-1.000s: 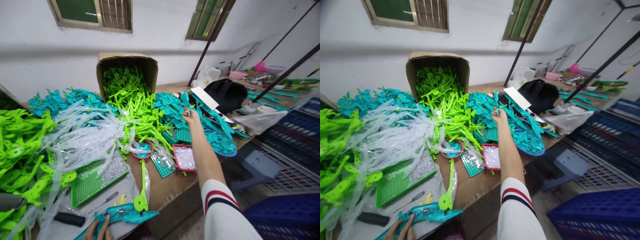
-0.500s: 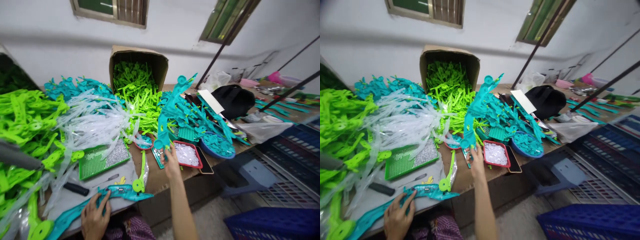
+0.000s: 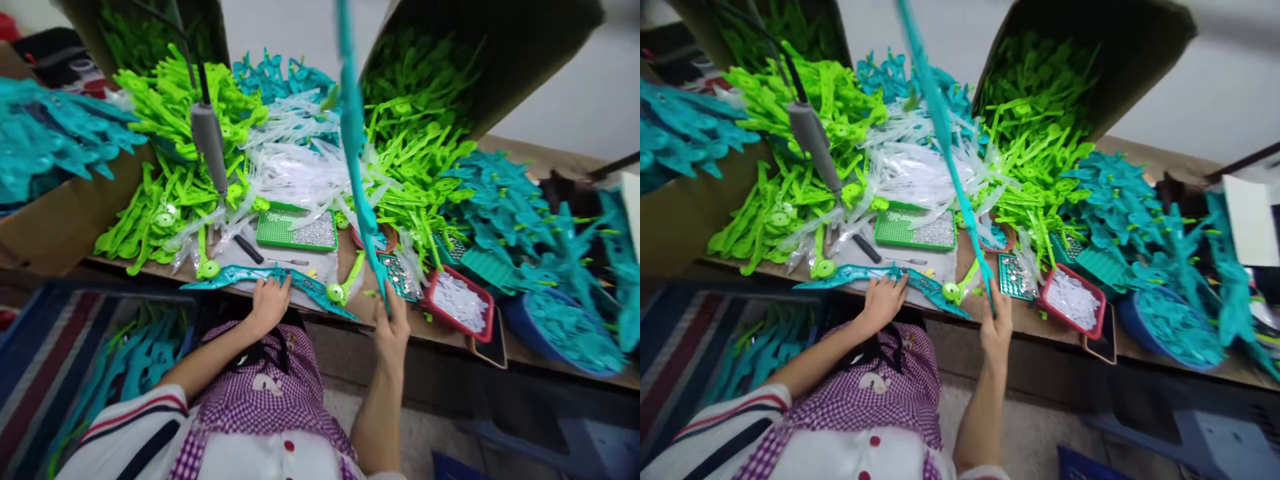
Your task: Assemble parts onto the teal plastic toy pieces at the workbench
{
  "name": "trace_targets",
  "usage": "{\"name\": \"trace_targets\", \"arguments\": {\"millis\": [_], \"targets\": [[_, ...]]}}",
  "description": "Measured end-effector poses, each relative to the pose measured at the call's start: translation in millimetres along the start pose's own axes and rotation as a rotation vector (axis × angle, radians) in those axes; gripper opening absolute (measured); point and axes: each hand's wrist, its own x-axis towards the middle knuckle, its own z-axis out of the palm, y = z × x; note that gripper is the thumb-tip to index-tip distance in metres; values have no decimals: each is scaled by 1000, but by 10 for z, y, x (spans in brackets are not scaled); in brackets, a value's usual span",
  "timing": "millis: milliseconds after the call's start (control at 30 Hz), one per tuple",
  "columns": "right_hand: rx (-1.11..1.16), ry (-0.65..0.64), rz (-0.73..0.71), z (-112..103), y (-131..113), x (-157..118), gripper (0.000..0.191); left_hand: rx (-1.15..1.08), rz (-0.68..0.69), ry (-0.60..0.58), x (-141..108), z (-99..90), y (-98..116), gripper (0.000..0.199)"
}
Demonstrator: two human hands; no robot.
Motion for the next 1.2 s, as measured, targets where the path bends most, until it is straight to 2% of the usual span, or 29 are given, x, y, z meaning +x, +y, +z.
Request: {"name": "trace_targets", "arguments": {"millis": [100, 200, 300, 400, 567, 700, 800, 1000, 1100, 1200], "targets": [[-86, -28, -66, -229, 92, -385, 47, -3, -27, -97, -30, -70, 20, 53], [-109, -158, -184, -270, 92, -509, 47, -10, -72, -193, -62, -116, 39, 58], [-179, -274, -263, -222, 86, -435, 45, -45, -96, -245, -91, -111, 41, 61], [-270, -377, -336, -188, 122, -300, 44, -103, -116, -272, -121, -46, 19, 55], [-411, -482, -437, -154, 186, -145, 42, -175, -124, -289, -151, 68, -36, 48], [-478, -545, -452, -96, 148, -101, 44, -215, -110, -258, -156, 95, -61, 50], [-547, -539, -466, -82, 114, -79, 46, -242, -102, -252, -153, 99, -69, 57], [-647, -552, -525, -107, 100, 8, 46, -249, -92, -278, -135, 113, -78, 56], [-609, -634, -450, -73, 56, 69, 44, -232, -100, -308, -132, 112, -78, 64], [-462, -762, -310, -23, 9, 145, 44, -208, -118, -337, -136, 98, -75, 68]]}}
